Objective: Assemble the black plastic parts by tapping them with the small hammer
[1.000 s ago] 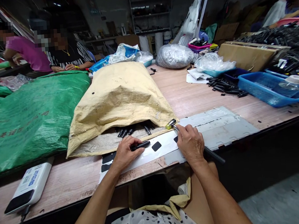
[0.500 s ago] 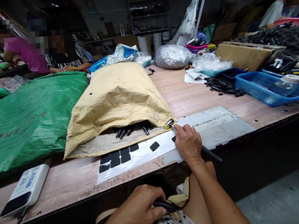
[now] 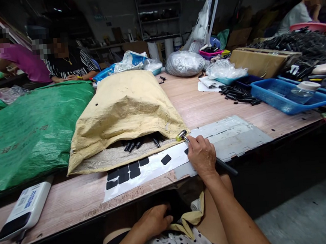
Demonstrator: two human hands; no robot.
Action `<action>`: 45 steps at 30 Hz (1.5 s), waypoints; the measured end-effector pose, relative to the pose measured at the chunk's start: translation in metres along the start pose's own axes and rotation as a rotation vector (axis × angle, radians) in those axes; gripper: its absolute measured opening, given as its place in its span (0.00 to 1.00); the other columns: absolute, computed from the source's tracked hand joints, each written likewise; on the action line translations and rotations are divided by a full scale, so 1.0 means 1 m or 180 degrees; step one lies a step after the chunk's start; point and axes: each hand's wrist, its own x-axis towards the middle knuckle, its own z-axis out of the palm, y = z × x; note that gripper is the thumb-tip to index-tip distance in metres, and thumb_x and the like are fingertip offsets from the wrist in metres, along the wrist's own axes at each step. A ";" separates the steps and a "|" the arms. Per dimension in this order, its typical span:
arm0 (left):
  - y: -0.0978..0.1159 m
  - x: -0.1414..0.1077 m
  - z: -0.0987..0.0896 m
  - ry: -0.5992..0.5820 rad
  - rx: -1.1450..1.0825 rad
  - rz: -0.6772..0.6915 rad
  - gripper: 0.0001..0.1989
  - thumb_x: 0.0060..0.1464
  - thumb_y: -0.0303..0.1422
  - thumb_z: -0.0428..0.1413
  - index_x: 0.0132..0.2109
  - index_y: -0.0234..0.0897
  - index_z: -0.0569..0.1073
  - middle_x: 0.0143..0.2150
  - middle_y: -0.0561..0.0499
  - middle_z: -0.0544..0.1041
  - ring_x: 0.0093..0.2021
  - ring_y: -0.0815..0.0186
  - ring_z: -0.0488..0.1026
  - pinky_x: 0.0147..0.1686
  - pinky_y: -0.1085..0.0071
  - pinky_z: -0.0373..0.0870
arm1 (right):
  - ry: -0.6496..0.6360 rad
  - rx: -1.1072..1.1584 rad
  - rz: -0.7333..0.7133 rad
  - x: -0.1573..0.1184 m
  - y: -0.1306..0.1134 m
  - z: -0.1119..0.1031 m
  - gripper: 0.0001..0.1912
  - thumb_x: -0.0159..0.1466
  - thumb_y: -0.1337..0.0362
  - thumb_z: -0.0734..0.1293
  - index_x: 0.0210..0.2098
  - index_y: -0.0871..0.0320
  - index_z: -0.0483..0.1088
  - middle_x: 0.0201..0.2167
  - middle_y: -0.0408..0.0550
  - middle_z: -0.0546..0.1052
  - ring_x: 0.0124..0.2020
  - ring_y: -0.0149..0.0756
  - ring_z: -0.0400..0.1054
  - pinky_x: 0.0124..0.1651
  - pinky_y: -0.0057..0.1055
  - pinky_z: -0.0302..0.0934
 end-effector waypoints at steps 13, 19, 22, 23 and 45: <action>0.079 0.069 -0.168 0.2984 0.0203 -0.0349 0.11 0.53 0.41 0.59 0.38 0.39 0.74 0.37 0.41 0.81 0.38 0.50 0.78 0.36 0.62 0.68 | -0.0020 -0.0018 0.0036 0.000 0.001 0.002 0.16 0.70 0.64 0.62 0.54 0.51 0.75 0.38 0.48 0.74 0.39 0.40 0.62 0.41 0.36 0.48; 0.082 0.076 -0.176 0.2788 0.0442 -0.0553 0.15 0.50 0.35 0.60 0.46 0.35 0.76 0.43 0.35 0.81 0.43 0.46 0.79 0.38 0.60 0.69 | -0.0040 -0.0064 0.0065 -0.001 0.002 0.000 0.16 0.70 0.64 0.62 0.54 0.51 0.75 0.38 0.48 0.74 0.39 0.40 0.62 0.41 0.35 0.49; 0.072 0.054 -0.183 0.2540 0.0227 -0.0046 0.10 0.47 0.32 0.61 0.40 0.38 0.78 0.37 0.45 0.82 0.39 0.55 0.78 0.34 0.66 0.66 | -0.0034 -0.0051 0.0061 -0.001 0.002 0.001 0.15 0.70 0.64 0.62 0.53 0.51 0.75 0.38 0.48 0.74 0.39 0.40 0.62 0.41 0.35 0.48; 0.066 0.046 -0.184 0.2423 0.0133 0.0212 0.10 0.47 0.32 0.61 0.39 0.39 0.78 0.36 0.48 0.82 0.37 0.58 0.77 0.34 0.68 0.66 | -0.0027 -0.0045 0.0064 -0.001 0.002 0.001 0.15 0.69 0.64 0.63 0.53 0.51 0.75 0.38 0.48 0.74 0.39 0.40 0.62 0.41 0.35 0.48; 0.006 0.031 -0.139 0.2451 -0.0462 0.1379 0.10 0.49 0.26 0.64 0.41 0.38 0.83 0.35 0.51 0.77 0.38 0.63 0.73 0.40 0.68 0.67 | -0.0394 0.2459 -0.0345 -0.007 -0.049 -0.043 0.17 0.71 0.65 0.61 0.57 0.53 0.73 0.50 0.49 0.79 0.52 0.39 0.73 0.57 0.35 0.65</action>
